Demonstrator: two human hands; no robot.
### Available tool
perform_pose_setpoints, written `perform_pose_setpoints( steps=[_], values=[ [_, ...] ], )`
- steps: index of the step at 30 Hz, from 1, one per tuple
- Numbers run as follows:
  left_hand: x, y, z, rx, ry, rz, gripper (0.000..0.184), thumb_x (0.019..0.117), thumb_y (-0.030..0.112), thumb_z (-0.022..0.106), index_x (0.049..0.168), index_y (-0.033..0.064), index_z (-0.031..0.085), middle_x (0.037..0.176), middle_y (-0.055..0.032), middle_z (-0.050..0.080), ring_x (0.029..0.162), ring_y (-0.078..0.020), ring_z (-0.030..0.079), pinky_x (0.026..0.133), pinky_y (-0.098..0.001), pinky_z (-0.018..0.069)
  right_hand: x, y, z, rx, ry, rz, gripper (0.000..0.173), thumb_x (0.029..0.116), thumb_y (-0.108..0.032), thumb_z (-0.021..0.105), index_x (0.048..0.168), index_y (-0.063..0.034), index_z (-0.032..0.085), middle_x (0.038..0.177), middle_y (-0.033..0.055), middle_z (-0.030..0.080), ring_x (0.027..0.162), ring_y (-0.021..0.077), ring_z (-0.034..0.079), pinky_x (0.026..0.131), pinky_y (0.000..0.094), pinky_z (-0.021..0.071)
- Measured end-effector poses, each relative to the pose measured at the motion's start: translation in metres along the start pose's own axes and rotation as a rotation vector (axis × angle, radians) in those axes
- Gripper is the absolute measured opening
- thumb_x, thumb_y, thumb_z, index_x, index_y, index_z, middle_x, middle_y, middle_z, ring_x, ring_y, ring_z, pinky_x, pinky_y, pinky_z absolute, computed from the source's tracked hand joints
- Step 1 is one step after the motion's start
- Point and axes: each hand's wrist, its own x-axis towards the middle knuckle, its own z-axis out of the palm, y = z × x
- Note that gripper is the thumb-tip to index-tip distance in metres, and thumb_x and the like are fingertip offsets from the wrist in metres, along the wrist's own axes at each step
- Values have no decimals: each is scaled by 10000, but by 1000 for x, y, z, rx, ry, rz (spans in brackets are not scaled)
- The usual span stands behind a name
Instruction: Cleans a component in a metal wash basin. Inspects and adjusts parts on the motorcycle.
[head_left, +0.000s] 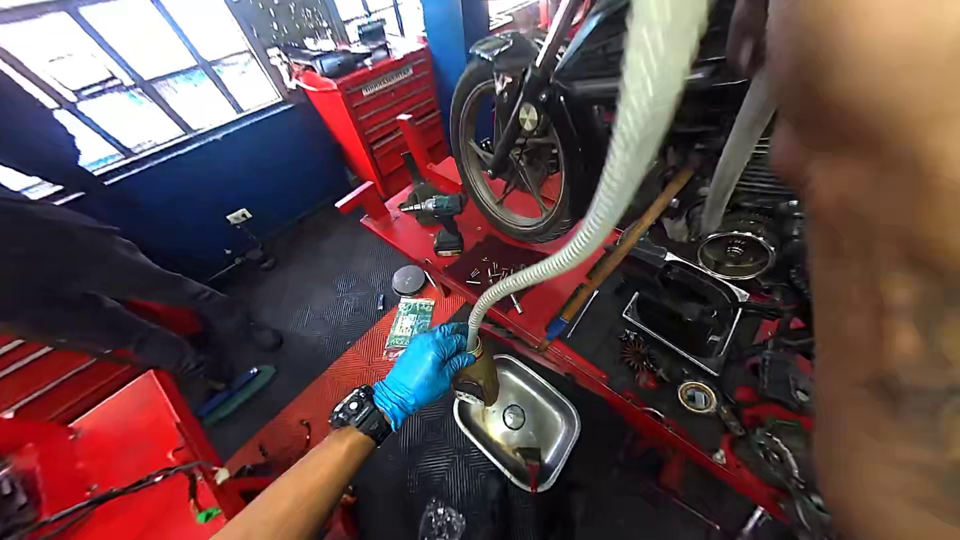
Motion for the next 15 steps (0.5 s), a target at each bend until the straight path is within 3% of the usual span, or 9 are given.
perform_pose_setpoints(
  steps=[1,2,3,5,7,10,12,15],
  values=[
    [-4,-12,18,-7,1,-28,217,1002,283,634,986,122,780,1170,-23,724,1164,-139,649,1037,-390,523,-21,-18,21,-136,131,182,192,943,-159,658,760,-179,604,662,-91,579,587,27,571,542,233,500],
    [-10,-24,38,-12,-1,-57,216,1004,273,630,1000,116,779,1207,-33,720,1195,-157,643,1056,-407,514,-47,-17,31,-177,167,291,132,988,-249,658,875,-202,610,733,-118,590,640,8,597,593,222,545],
    [-16,-37,61,-17,-3,-83,212,1004,257,626,1013,109,777,1245,-43,712,1213,-176,640,1061,-423,513,-77,-2,38,-160,197,368,132,1018,-322,652,946,-217,616,763,-139,597,653,-4,594,611,215,543],
    [-27,-63,109,-22,-35,-155,212,1007,233,622,1053,92,774,1299,-65,692,1226,-217,636,1059,-451,511,-153,45,39,-18,228,507,176,1035,-372,630,1072,-201,616,793,-99,586,637,46,566,601,251,538],
    [-36,-95,164,-16,-64,-213,226,1012,224,606,1085,87,771,1317,-73,684,1206,-247,642,1034,-463,517,-229,94,39,76,267,604,214,1050,-408,587,929,-231,589,679,-97,500,544,59,484,543,247,487],
    [-54,-148,262,-40,-80,-280,247,1027,200,575,1152,86,756,1400,-58,641,1263,-252,615,1049,-483,506,-335,156,43,108,282,645,393,1091,-406,460,746,-235,539,568,-114,462,486,53,481,537,251,509],
    [-70,-187,332,-44,-59,-314,248,1027,200,578,1177,95,745,1422,-48,625,1264,-253,617,1027,-494,525,-399,196,50,184,251,662,411,1070,-446,497,727,-238,589,582,-115,518,515,39,531,569,235,529],
    [-89,-237,431,-76,-10,-386,249,1023,189,595,1185,66,739,1406,-87,632,1227,-294,635,1013,-501,536,-488,260,70,212,181,622,395,1067,-481,485,804,-237,651,669,-109,600,613,50,608,681,250,573]
  ],
)
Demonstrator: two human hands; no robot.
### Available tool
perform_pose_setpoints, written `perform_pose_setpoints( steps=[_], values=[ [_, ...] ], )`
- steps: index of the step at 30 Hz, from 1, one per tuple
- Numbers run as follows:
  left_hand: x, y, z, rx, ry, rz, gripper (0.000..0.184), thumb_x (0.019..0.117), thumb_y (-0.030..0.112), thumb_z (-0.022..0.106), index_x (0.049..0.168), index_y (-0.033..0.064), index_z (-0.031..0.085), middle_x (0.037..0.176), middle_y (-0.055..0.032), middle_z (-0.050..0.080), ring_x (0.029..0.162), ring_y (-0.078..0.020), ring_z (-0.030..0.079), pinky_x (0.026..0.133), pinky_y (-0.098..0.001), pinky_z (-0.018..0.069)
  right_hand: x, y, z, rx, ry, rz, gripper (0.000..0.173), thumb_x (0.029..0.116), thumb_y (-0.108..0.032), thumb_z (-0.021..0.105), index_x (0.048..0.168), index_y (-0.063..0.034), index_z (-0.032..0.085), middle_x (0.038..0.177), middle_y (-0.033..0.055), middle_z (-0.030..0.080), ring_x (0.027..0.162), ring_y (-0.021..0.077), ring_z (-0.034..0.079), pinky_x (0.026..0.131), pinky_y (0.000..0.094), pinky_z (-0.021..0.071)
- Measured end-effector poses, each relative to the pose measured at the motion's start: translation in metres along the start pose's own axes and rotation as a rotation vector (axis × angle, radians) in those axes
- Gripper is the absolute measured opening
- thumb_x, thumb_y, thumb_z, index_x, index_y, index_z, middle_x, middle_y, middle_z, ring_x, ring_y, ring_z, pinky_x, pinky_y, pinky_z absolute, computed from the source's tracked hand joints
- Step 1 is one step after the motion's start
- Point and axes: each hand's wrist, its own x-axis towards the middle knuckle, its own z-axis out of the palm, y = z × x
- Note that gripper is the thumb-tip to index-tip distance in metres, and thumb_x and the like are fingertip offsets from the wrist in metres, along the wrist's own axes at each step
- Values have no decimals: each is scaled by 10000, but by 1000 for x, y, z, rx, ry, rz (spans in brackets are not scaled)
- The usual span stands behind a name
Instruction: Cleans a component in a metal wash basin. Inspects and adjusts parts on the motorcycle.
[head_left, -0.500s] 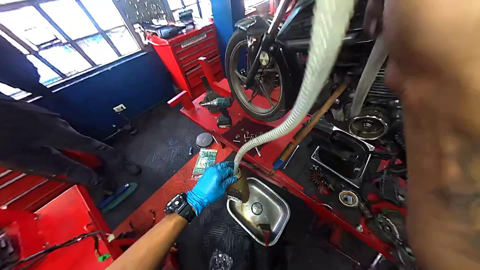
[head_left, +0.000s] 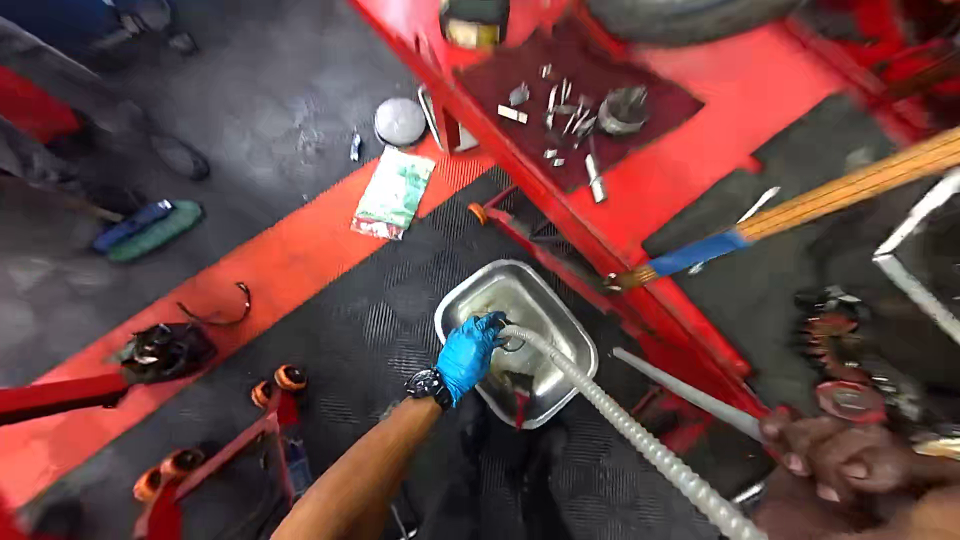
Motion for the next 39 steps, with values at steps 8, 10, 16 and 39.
perform_pose_setpoints(
  steps=[8,10,16,39],
  values=[
    [4,-124,178,9,117,-192,267,1011,176,613,1206,38,731,1425,-127,620,1215,-360,643,998,-562,529,-88,208,-15,-231,-36,227,456,1023,-625,467,1015,-250,726,1019,-46,738,1031,185,712,872,354,621],
    [4,-142,199,45,116,-209,277,1023,193,596,1208,35,728,1439,-118,612,1210,-364,643,973,-570,534,-103,237,-19,-273,-51,235,467,1045,-605,433,997,-238,717,1032,-43,734,1063,181,699,886,338,600],
    [-1,-166,228,96,160,-197,214,993,112,603,1135,45,749,1428,-121,617,1154,-363,662,896,-558,560,-125,259,-23,-269,-69,352,417,1067,-546,443,1021,-230,711,1152,1,694,1091,211,690,907,385,625],
    [-21,-121,208,-36,383,-447,272,930,285,732,1191,225,776,1081,-100,688,989,-229,672,809,-421,580,-121,200,-10,-152,-106,466,287,1077,-424,497,1110,-241,717,1264,-7,660,1232,214,621,1055,441,535]
  ],
)
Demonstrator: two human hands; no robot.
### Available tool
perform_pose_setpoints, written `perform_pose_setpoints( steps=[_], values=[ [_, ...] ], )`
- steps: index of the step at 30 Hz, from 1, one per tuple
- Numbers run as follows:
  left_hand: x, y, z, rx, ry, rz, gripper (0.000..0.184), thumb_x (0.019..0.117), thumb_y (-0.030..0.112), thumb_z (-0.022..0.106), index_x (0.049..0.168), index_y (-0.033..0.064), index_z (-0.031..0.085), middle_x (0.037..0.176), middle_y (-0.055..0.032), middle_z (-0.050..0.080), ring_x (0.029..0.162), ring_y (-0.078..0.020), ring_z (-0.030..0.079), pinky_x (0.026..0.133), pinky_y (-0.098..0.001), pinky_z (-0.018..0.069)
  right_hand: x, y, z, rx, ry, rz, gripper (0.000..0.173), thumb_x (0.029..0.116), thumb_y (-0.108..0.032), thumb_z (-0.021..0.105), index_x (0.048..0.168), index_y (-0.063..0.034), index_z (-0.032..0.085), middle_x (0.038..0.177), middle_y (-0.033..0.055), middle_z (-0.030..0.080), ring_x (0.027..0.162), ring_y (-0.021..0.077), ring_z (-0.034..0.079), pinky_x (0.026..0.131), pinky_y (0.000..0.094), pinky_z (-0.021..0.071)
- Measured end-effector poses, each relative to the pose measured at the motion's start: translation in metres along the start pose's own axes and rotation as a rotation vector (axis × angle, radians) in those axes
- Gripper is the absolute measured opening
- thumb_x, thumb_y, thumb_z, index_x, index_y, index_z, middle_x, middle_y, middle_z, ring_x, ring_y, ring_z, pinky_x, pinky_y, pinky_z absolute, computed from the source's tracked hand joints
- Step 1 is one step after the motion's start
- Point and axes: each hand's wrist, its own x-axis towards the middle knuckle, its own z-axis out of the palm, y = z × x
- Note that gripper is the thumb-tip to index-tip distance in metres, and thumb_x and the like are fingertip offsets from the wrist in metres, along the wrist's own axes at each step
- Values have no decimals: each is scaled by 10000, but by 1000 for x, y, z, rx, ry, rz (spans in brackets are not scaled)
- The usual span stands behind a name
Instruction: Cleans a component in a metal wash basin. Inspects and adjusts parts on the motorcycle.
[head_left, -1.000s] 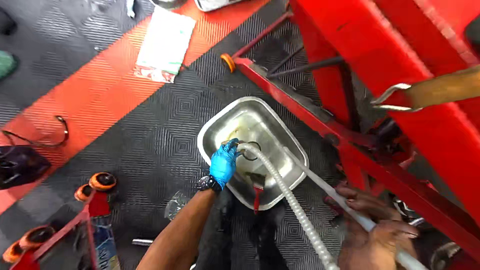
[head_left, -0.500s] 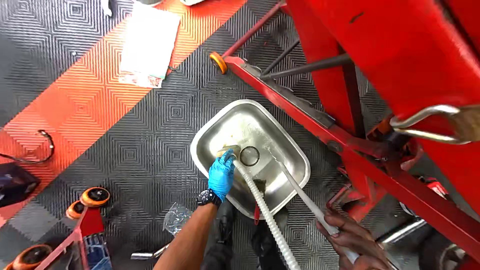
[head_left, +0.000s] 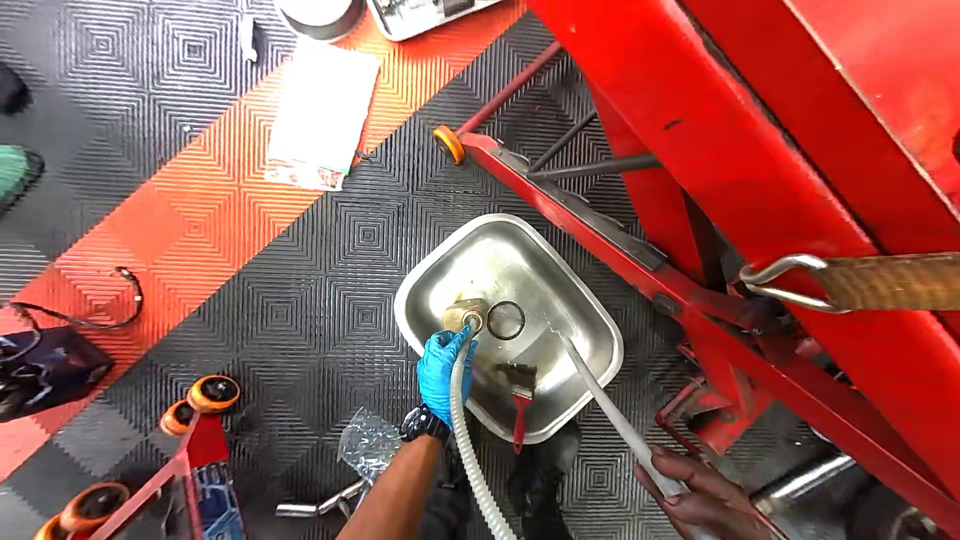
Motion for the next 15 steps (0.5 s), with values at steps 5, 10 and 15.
perform_pose_setpoints(
  steps=[5,10,15],
  values=[
    [2,7,-10,-28,23,24,274,926,286,723,1187,226,781,1082,-100,707,982,-228,685,806,-427,587,-2,7,-14,-33,-1,2,319,1093,-402,451,1101,-220,713,1279,-3,651,1232,208,618,1057,435,539],
    [5,15,-17,15,-19,71,263,931,286,702,1169,217,789,1052,-106,712,954,-241,695,786,-440,591,0,10,-22,-55,-6,5,321,1097,-406,441,1096,-233,712,1285,-9,647,1227,203,627,1040,415,558],
    [-2,17,-29,29,-98,33,292,932,281,702,1208,218,773,1089,-72,728,990,-216,699,846,-449,592,2,12,-25,-104,28,13,315,1088,-429,470,1059,-226,709,1265,-1,657,1196,209,642,1001,417,584]
  ],
)
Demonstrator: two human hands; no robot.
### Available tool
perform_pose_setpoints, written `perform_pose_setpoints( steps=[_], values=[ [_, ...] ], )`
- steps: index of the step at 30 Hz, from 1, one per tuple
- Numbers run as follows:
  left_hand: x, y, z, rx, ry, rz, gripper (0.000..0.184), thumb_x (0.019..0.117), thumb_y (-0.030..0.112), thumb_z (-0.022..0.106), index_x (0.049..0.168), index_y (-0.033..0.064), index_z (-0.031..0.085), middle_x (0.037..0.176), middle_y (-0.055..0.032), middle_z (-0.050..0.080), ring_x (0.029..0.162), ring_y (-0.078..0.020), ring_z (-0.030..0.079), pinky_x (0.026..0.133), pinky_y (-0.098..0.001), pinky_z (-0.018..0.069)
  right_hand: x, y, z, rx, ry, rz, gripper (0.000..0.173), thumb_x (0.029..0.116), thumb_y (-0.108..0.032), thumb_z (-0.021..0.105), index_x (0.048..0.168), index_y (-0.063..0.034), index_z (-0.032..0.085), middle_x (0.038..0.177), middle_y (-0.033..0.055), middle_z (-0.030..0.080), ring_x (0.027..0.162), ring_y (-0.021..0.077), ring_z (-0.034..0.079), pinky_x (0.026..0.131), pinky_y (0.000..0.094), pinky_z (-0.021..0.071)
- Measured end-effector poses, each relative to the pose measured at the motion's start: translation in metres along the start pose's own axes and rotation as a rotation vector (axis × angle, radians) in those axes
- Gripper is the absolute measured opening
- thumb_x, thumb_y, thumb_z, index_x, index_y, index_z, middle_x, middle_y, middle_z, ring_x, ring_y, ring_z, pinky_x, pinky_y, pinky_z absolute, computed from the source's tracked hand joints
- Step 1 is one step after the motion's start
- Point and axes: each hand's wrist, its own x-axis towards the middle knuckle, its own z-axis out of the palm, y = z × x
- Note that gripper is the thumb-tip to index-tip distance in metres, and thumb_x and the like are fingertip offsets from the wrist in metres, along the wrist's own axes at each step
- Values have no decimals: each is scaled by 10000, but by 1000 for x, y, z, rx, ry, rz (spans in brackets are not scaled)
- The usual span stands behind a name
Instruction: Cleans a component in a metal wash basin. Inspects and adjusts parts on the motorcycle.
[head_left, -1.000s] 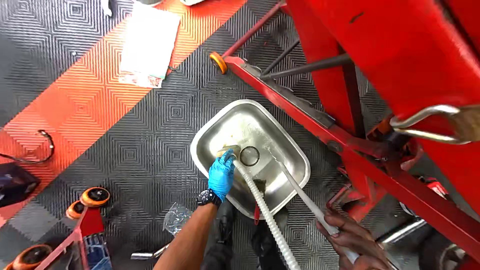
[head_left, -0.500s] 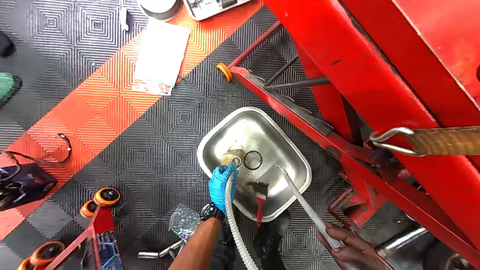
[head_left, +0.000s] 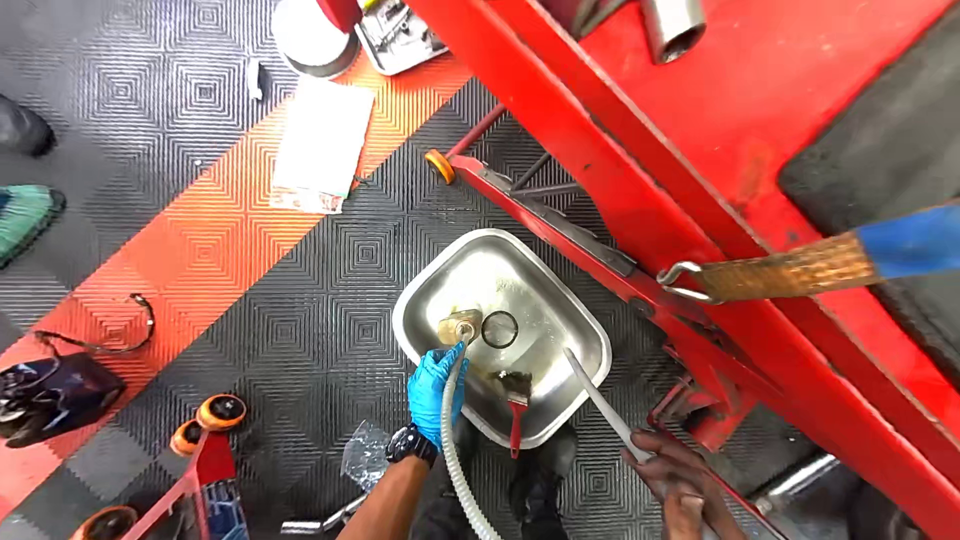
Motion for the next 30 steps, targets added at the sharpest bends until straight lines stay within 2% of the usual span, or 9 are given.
perform_pose_setpoints(
  steps=[5,8,12,15,18,22,25,28,30],
  values=[
    [0,6,-13,46,-170,119,362,955,360,668,1299,264,728,1119,-95,716,1010,-244,695,826,-464,596,-3,-14,-10,-16,87,49,368,1092,-418,464,1014,-143,695,1244,56,662,1128,228,670,961,432,609],
    [-5,21,-26,41,-267,159,469,883,283,688,1352,290,686,1328,-116,650,1192,-288,639,946,-505,566,-9,-23,-15,-43,113,84,376,1093,-381,465,1017,-91,691,1236,83,665,1119,228,672,960,437,610],
    [-18,55,-42,64,-416,213,486,942,354,649,1425,303,622,1469,-99,577,1281,-298,604,998,-500,547,-14,-29,-8,11,165,145,359,1092,-296,447,1064,-16,670,1214,123,663,1093,233,672,960,434,604],
    [-26,75,-44,61,-389,267,417,1005,395,583,1410,312,635,1460,-67,596,1258,-267,627,992,-470,555,-16,-31,0,63,231,188,354,1092,-270,437,1094,7,657,1192,131,673,1074,236,688,945,423,614],
    [-31,88,-49,61,-215,345,350,1008,324,566,1322,261,707,1288,-67,703,1117,-254,697,912,-459,589,-21,-37,4,152,287,184,334,1092,-253,424,1076,-13,654,1194,114,679,1099,235,688,970,441,608],
    [-33,105,-60,24,-68,367,339,983,275,595,1296,242,722,1240,-70,722,1085,-234,707,905,-429,595,-34,-42,-7,253,333,168,371,1069,-407,528,988,-87,697,1223,92,682,1149,244,665,982,451,595],
    [-23,109,-52,75,-221,330,348,990,273,591,1314,234,712,1340,-85,677,1163,-261,681,959,-446,577,-35,-26,-12,124,353,308,361,1068,-299,522,1171,19,657,1280,158,648,1146,266,670,931,448,619],
    [-10,103,-28,191,-496,294,366,997,219,560,1338,205,693,1456,-83,600,1236,-290,639,1017,-474,541,-28,27,-15,18,271,501,419,1074,-324,505,1373,-49,609,1270,128,699,1104,260,723,817,465,657],
    [1,102,-8,331,-724,254,403,1001,189,542,1390,183,646,1546,-81,512,1280,-326,600,1039,-511,513,-21,78,-17,23,242,489,390,1069,-279,522,1358,-35,620,1221,131,708,1061,246,725,795,455,650]
  ],
)
